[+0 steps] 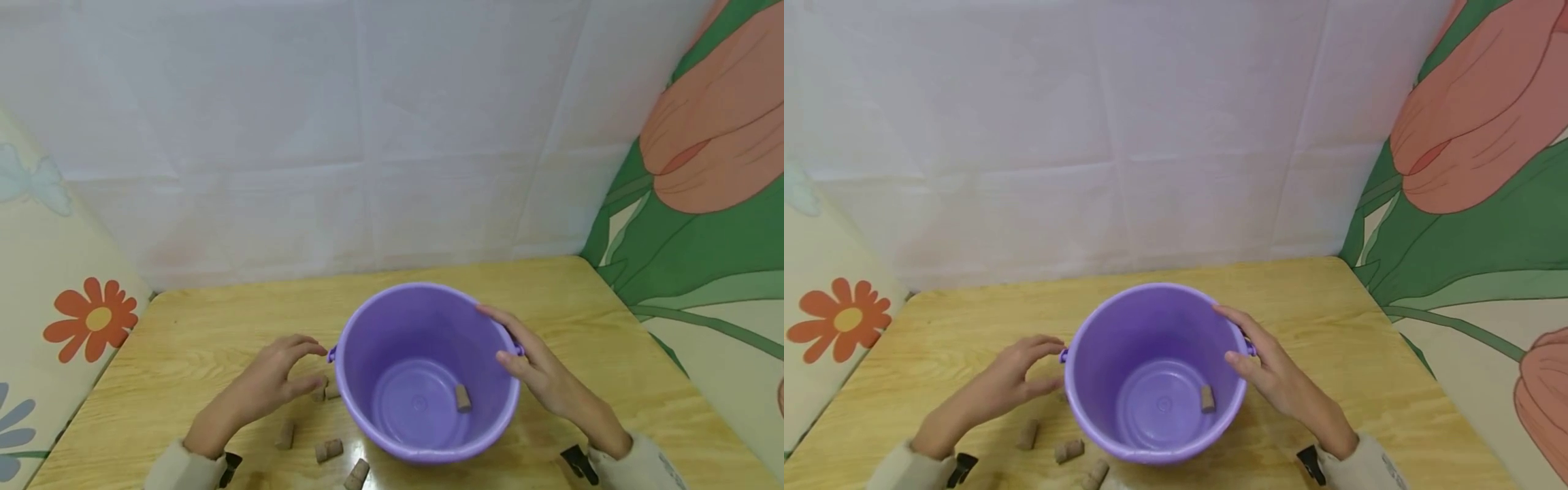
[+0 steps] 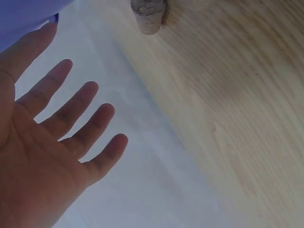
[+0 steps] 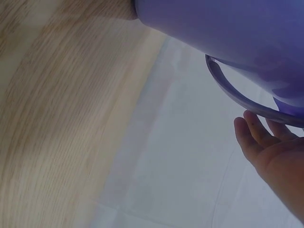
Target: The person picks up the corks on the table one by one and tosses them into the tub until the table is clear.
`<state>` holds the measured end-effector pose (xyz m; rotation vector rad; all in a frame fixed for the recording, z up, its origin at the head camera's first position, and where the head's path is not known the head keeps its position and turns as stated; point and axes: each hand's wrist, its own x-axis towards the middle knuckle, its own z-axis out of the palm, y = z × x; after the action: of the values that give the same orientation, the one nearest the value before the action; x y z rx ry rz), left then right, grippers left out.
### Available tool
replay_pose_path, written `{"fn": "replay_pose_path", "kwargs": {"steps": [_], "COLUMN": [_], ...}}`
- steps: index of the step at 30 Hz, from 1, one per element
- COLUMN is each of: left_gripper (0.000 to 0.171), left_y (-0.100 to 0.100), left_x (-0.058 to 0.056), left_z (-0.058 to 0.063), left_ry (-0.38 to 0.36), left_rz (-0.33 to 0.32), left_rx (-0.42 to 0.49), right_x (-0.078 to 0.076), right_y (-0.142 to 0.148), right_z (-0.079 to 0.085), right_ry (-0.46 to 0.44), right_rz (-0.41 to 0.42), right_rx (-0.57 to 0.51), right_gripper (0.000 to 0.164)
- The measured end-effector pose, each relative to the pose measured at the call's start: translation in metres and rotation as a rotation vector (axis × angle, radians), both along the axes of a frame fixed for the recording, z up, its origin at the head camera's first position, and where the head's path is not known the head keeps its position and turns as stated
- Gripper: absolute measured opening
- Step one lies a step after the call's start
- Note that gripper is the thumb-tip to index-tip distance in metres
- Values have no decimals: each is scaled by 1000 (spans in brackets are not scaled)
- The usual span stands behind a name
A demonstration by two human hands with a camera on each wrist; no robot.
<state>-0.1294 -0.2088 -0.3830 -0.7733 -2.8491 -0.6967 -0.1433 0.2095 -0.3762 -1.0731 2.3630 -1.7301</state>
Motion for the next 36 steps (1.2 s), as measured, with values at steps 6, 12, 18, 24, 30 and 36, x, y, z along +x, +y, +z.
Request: {"fn": "replay_pose_path", "kwargs": {"steps": [6,12,18,24,30,36], "left_gripper": [46,46,48,41,35,30], "left_y": [-3,-4,-3,-3,-3,-3], "left_x": [1,0,1,1,-1,-2], "left_z": [-6,-11,-17,-20,-25,-27], "left_ry": [-60,-79,-109,-137,-127,-147], "left_rz": [37,55,58,62,70,90], "left_rx": [-43,-62,-73,-92,-127,-144], "right_x": [2,1,1,1,0,-1], "right_y": [1,0,-1,-1,-1,-1], "right_z": [-3,0,1,0,1,2], "right_ry": [0,5,22,20,19,14], "right_rz": [-2,8,-5,-8,-14,-6], "right_rx": [8,-2,8,10,15,4], "right_gripper": [60,61,62,61,61,61]}}
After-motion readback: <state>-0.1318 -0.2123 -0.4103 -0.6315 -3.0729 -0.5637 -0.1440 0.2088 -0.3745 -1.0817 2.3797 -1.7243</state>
